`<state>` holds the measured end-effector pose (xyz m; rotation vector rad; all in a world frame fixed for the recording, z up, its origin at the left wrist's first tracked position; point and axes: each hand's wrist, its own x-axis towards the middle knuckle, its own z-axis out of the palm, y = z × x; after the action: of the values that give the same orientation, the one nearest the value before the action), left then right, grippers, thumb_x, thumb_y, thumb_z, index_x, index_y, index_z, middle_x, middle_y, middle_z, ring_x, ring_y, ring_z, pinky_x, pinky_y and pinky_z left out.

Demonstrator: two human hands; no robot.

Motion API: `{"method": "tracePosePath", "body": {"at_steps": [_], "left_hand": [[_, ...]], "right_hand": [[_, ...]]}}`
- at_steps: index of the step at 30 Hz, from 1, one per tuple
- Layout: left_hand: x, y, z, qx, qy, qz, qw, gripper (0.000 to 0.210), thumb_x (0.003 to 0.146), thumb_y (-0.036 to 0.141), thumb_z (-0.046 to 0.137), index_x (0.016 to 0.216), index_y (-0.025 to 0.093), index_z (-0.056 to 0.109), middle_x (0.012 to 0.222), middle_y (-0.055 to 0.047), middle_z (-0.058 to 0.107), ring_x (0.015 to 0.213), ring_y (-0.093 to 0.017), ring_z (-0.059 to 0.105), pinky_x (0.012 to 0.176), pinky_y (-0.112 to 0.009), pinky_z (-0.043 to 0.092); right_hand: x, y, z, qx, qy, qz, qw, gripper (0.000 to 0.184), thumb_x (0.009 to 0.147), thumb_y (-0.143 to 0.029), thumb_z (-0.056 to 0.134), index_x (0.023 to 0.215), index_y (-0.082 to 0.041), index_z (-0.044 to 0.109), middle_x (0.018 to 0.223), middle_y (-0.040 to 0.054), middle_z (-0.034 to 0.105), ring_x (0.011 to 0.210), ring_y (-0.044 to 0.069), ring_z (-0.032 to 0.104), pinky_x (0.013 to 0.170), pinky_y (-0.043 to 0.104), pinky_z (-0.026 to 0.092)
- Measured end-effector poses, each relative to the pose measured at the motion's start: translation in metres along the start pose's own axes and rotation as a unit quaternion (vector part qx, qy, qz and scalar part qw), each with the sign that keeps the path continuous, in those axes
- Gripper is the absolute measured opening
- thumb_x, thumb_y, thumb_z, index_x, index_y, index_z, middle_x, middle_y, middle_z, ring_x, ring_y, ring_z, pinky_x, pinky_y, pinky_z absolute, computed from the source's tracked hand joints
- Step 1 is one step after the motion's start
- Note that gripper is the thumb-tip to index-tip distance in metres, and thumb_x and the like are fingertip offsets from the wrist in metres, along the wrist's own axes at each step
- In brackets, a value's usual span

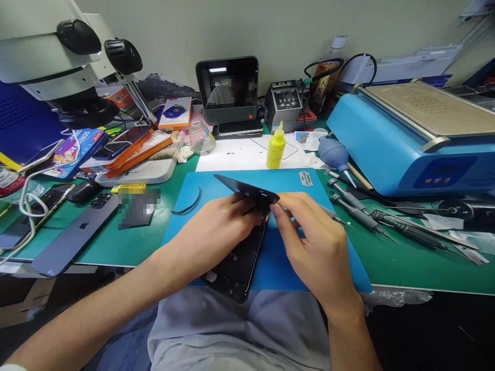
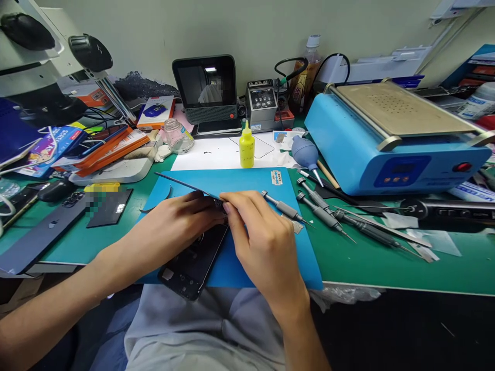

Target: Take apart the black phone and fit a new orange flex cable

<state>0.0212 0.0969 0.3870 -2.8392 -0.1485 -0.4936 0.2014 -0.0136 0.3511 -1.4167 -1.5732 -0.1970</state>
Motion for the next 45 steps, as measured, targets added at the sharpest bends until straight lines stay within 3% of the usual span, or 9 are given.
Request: {"method": "tracePosePath", "body": {"at_steps": [10,18,30,39,45], "left_hand": [[0.005,0.009,-0.003,0.055,-0.029,0.031,0.998,0.021,0.107,-0.001,0.064,0.118,0.006,0.080,0.112,-0.018,0.085,0.106,-0.032,0.081,0.097,-0.043,0.068],[0.006,0.010,-0.003,0.069,-0.044,0.049,0.995,0.024,0.106,-0.004,0.058,0.113,0.008,0.078,0.106,-0.016,0.083,0.100,-0.031,0.081,0.091,-0.042,0.068],[0.006,0.004,-0.007,0.049,-0.051,0.028,0.997,0.019,0.105,0.001,0.072,0.119,0.012,0.078,0.113,-0.012,0.085,0.103,-0.028,0.083,0.091,-0.038,0.069],[0.016,0.015,-0.011,0.062,-0.101,0.001,0.993,0.016,0.102,-0.001,0.068,0.106,0.009,0.079,0.104,-0.016,0.083,0.092,-0.032,0.083,0.070,-0.041,0.066],[0.017,0.013,-0.015,0.063,-0.126,0.013,0.990,0.018,0.104,-0.001,0.065,0.100,0.012,0.076,0.095,-0.013,0.080,0.087,-0.031,0.081,0.071,-0.040,0.064]], "right_hand": [[-0.001,-0.001,0.000,0.005,-0.006,0.007,1.000,0.020,0.115,-0.013,0.065,0.126,-0.025,0.076,0.116,0.0041,0.085,0.104,0.018,0.082,0.087,0.030,0.062],[-0.001,0.000,0.001,0.008,-0.008,0.010,1.000,0.020,0.116,-0.014,0.065,0.128,-0.025,0.077,0.119,0.0038,0.085,0.104,0.017,0.082,0.086,0.029,0.062],[-0.001,0.000,0.001,0.003,-0.002,0.005,1.000,0.019,0.116,-0.015,0.065,0.127,-0.024,0.077,0.115,0.0045,0.084,0.104,0.018,0.082,0.084,0.029,0.061],[-0.001,0.000,0.001,0.001,-0.004,0.002,1.000,0.019,0.117,-0.017,0.064,0.127,-0.026,0.077,0.115,0.0041,0.085,0.102,0.019,0.081,0.085,0.032,0.059],[-0.001,0.000,0.001,0.002,-0.001,0.002,1.000,0.016,0.117,-0.016,0.063,0.123,-0.023,0.076,0.116,0.0047,0.085,0.102,0.017,0.082,0.085,0.030,0.059]]}}
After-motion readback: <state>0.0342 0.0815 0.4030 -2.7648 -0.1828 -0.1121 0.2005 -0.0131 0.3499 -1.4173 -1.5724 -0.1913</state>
